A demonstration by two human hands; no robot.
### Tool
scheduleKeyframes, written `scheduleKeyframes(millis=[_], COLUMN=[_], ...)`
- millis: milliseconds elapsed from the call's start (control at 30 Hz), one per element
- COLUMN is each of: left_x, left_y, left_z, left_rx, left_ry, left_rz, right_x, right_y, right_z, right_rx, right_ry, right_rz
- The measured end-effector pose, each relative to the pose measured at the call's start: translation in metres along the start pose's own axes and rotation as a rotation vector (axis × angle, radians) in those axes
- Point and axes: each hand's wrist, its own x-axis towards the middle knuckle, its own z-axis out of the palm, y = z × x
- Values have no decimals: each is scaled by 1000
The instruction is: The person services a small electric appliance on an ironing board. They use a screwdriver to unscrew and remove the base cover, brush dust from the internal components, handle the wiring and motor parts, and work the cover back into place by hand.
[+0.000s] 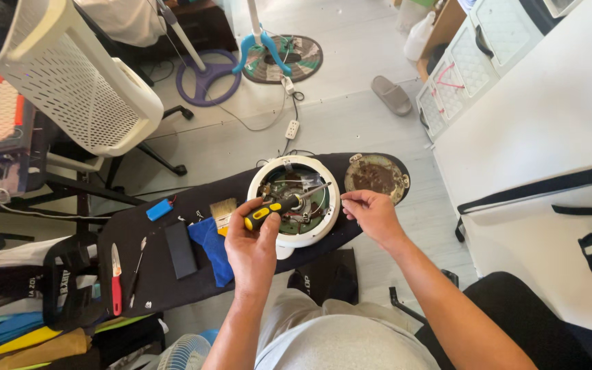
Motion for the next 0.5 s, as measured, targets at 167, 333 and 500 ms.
scheduleKeyframes(millis=[167, 333, 500], left_x=[11, 23, 33], left_y=[-2, -5, -7], left_z=[-10, -15, -17], left_rx=[-35, -25, -59], left_ry=[-17, -25, -55], left_rz=[-32, -62, -73], right_x=[-3, -7, -10], right_y=[-4, -17, -22], right_z=[-2, 11, 23], right_rx=[-161, -419, -558], right_ry=[20, -32, -32], right_rz=[88, -210, -239])
